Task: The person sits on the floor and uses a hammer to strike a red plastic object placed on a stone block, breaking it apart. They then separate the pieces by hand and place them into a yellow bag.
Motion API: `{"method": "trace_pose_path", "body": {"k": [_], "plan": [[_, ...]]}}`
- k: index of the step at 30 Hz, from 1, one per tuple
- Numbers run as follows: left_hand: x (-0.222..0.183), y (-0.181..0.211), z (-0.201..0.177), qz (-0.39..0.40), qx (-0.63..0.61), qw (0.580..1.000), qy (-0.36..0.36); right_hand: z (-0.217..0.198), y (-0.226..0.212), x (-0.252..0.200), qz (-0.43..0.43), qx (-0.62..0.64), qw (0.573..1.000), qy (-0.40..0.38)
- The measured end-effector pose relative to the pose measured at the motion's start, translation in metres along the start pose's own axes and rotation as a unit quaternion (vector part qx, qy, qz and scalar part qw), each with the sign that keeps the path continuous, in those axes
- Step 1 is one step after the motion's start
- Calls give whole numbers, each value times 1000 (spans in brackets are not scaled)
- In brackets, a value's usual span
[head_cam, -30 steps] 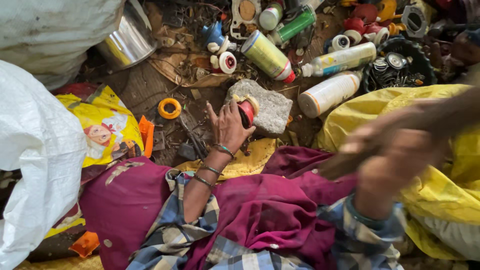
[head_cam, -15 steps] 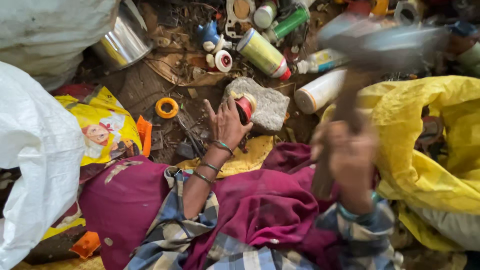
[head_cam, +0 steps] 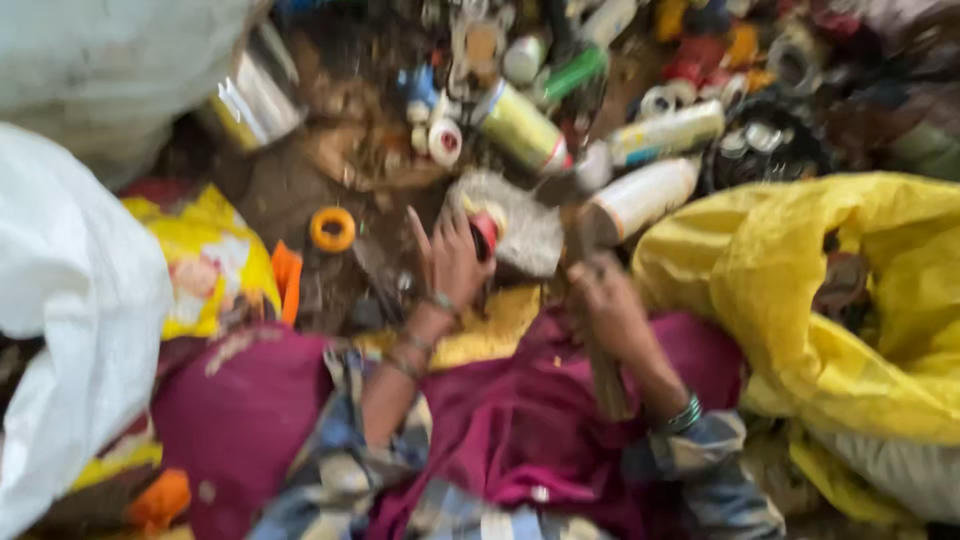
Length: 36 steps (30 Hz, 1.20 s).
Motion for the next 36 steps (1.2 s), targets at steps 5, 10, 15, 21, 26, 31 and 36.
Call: {"method": "trace_pose_path", "body": {"k": [5,10,15,21,26,31,36], "plan": [[7,-17,7,-95,-24,988,-118,-65,-58,-55,-162,164,969,85],[1,-14,8,-89,-3,988,-127,-105,-101,-85,-384,267,872,145],[2,-15,8,-81,18,990,-118,-44,-34,-9,-230,106,961,114],[23,-15,-3,-104,18,985,-136,3,31,69,-250,-220,936,112],[1,-17,5,-123,-43,984,-122,4,81,53,-17,66,995,-76],[10,-28,1,-228,-168,953,-113,17,98,65,102,194,972,-83],[20,-39,-6,-208,-361,908,-50,10,115,69,147,314,929,-128]]}}
Point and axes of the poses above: each hand's wrist, its own x-axis towards the middle knuckle, its own z-axis out of the palm, y = z × x, the point moved 4 cm from there along x, towards the middle knuckle, and after that the axes turned 9 degrees about -x, right-handed, at the moved point
